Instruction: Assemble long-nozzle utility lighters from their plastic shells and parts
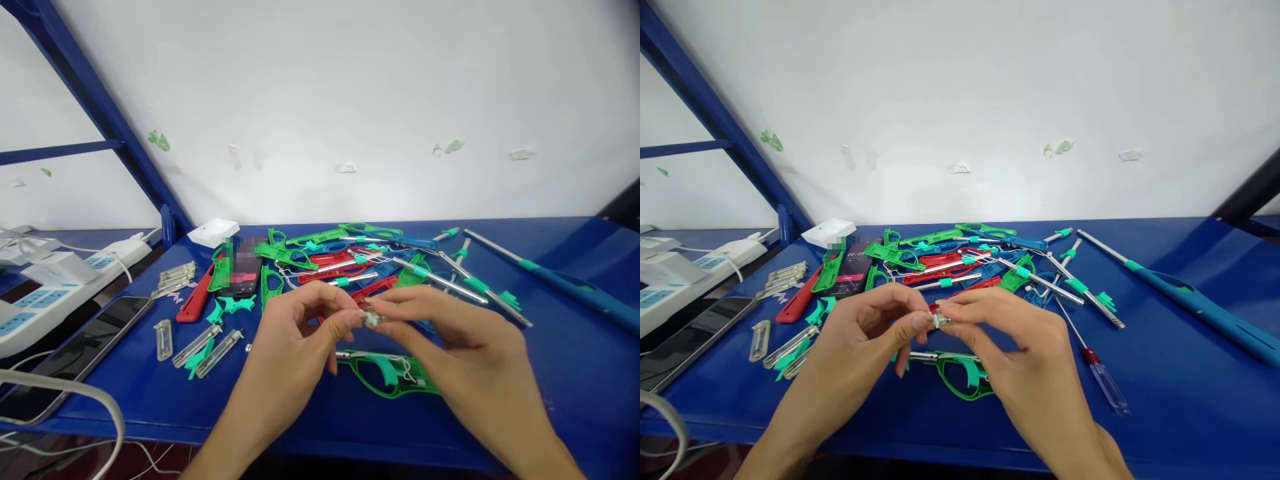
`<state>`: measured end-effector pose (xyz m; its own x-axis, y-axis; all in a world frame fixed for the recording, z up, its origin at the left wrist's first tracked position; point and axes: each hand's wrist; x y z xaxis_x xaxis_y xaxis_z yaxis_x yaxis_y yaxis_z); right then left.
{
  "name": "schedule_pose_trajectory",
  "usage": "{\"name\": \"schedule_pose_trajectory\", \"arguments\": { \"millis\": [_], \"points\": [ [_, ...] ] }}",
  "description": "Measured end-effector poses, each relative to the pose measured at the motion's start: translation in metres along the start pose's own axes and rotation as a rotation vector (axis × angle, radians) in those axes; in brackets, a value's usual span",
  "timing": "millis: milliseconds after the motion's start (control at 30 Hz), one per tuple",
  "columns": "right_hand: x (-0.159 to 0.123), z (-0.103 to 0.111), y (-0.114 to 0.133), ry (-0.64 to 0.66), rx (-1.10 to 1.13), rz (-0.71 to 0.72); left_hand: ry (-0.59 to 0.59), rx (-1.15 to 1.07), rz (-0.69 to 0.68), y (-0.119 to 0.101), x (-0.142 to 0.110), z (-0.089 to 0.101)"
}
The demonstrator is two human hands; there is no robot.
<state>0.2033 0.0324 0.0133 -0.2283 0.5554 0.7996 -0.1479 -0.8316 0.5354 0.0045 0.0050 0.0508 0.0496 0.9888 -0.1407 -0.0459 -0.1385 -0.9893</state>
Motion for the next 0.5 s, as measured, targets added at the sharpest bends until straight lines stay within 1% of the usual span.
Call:
{"name": "schedule_pose_trajectory", "arguments": {
  "millis": [100, 200, 300, 400, 500],
  "points": [
    [0.0012, 0.0016, 0.0007, 0.036, -0.012, 0.024, 0.047, 0.055, 0.030, 0.0001, -0.0011, 0.0028],
    [0.0024, 0.0027, 0.0014, 0.057, -0.025, 0.037, 0.087, 0.156, -0.016, 0.0029, -0.0044, 0.0065],
    [0.0031, 0.0041, 0.0006, 0.070, -0.038, 0.044, 0.104, 0.228, -0.071, 0.0055, -0.0064, 0.0096],
    [0.0031, 0.0060, -0.0010, 0.072, -0.056, 0.043, 0.119, 0.247, -0.073, 0.0062, -0.0062, 0.0104],
    [0.0028, 0.0075, -0.0016, 0.090, -0.048, 0.040, 0.139, 0.220, -0.031, 0.0063, -0.0062, 0.0090]
  ]
}}
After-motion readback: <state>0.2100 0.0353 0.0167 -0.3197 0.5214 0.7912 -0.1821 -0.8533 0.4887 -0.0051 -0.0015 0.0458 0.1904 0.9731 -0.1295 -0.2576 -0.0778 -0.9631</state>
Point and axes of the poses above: each hand's wrist, its own x-axis towards the middle knuckle, its own z-axis out of the back of the hand, y = z × x, and after that the axes turned 14 degrees about z, right-handed
